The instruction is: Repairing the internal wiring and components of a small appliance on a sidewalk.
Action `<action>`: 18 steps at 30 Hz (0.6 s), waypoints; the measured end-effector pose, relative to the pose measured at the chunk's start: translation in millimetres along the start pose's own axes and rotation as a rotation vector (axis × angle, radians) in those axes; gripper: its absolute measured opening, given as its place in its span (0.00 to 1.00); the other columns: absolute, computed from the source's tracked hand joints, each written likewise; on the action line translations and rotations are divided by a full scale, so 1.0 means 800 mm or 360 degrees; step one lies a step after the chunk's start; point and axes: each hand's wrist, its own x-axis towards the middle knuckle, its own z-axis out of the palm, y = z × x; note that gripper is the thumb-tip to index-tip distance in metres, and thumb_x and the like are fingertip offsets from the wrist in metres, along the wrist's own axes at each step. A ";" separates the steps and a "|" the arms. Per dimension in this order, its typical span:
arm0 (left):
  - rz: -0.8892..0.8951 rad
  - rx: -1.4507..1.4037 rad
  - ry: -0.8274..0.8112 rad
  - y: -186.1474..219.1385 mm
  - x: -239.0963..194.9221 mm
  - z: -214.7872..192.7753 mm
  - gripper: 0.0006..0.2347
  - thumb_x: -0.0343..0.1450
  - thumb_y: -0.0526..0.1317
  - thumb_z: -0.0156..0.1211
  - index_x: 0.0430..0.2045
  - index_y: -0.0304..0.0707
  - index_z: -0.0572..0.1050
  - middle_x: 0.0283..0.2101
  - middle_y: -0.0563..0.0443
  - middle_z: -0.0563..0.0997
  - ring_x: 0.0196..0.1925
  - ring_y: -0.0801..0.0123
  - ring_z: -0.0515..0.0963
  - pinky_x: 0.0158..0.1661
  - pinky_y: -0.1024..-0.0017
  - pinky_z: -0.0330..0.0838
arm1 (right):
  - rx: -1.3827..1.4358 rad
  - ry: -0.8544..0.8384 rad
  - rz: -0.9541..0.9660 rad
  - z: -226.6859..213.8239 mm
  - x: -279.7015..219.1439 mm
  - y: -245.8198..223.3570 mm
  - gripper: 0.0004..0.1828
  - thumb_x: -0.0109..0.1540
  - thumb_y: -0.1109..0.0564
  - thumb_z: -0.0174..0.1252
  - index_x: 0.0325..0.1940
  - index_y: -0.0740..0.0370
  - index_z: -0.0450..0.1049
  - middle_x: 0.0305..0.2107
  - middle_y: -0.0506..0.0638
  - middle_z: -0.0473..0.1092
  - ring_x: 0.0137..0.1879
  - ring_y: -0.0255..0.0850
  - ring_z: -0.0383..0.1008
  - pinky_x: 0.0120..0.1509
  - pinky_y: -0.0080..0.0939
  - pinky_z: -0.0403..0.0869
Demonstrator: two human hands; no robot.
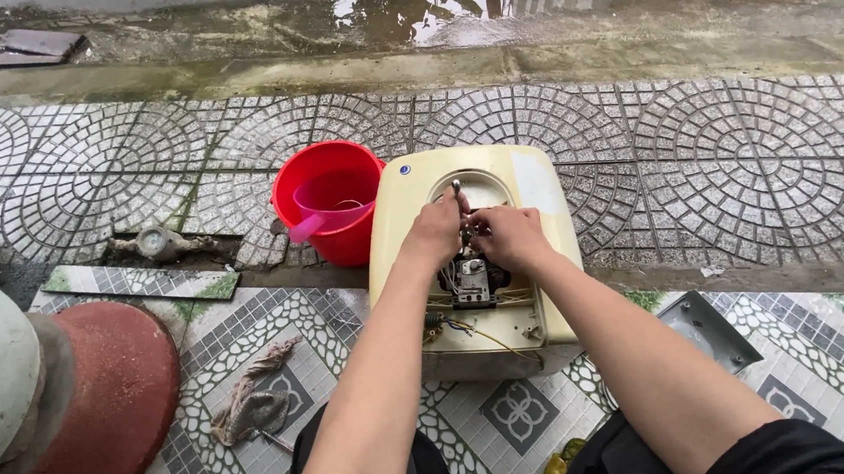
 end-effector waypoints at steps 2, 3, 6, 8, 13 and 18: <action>-0.0010 0.0011 0.0002 0.013 -0.016 -0.009 0.06 0.75 0.36 0.55 0.43 0.47 0.69 0.45 0.51 0.85 0.56 0.52 0.82 0.59 0.55 0.76 | -0.0006 0.0011 -0.0007 0.002 -0.001 0.000 0.18 0.62 0.42 0.63 0.56 0.34 0.76 0.44 0.37 0.77 0.61 0.36 0.73 0.69 0.50 0.59; -0.0020 0.0022 0.0003 0.020 -0.024 -0.013 0.06 0.75 0.36 0.55 0.43 0.47 0.68 0.46 0.49 0.85 0.56 0.50 0.82 0.59 0.55 0.76 | -0.0012 0.0022 -0.0013 0.002 -0.002 0.000 0.18 0.62 0.42 0.63 0.56 0.33 0.76 0.44 0.37 0.77 0.61 0.36 0.73 0.69 0.50 0.59; -0.0072 -0.0004 0.0021 0.024 -0.030 -0.021 0.05 0.75 0.39 0.57 0.42 0.48 0.70 0.45 0.51 0.85 0.56 0.51 0.82 0.59 0.54 0.76 | 0.0025 -0.0014 -0.0023 -0.018 -0.015 -0.013 0.19 0.62 0.43 0.62 0.58 0.33 0.75 0.45 0.38 0.77 0.62 0.37 0.73 0.71 0.51 0.59; -0.0092 -0.0048 0.0052 0.017 -0.025 -0.017 0.05 0.75 0.39 0.57 0.41 0.48 0.71 0.44 0.52 0.86 0.54 0.52 0.83 0.57 0.54 0.77 | 0.0027 -0.0022 -0.0031 -0.022 -0.019 -0.017 0.20 0.62 0.42 0.62 0.58 0.33 0.75 0.45 0.37 0.77 0.61 0.37 0.74 0.70 0.50 0.59; -0.0200 -0.0298 0.0175 0.024 -0.033 -0.037 0.06 0.74 0.40 0.60 0.43 0.44 0.75 0.46 0.44 0.86 0.54 0.50 0.83 0.58 0.55 0.77 | -0.0023 -0.0008 -0.0041 -0.012 -0.012 -0.012 0.19 0.61 0.40 0.63 0.57 0.34 0.76 0.45 0.38 0.77 0.61 0.37 0.74 0.70 0.50 0.60; -0.0141 -0.0859 0.0539 -0.004 -0.026 -0.052 0.08 0.72 0.38 0.62 0.42 0.39 0.73 0.38 0.43 0.86 0.32 0.67 0.88 0.40 0.75 0.84 | -0.0312 0.0104 -0.0015 -0.016 -0.015 -0.029 0.16 0.61 0.39 0.60 0.52 0.35 0.77 0.45 0.40 0.75 0.57 0.41 0.76 0.65 0.51 0.65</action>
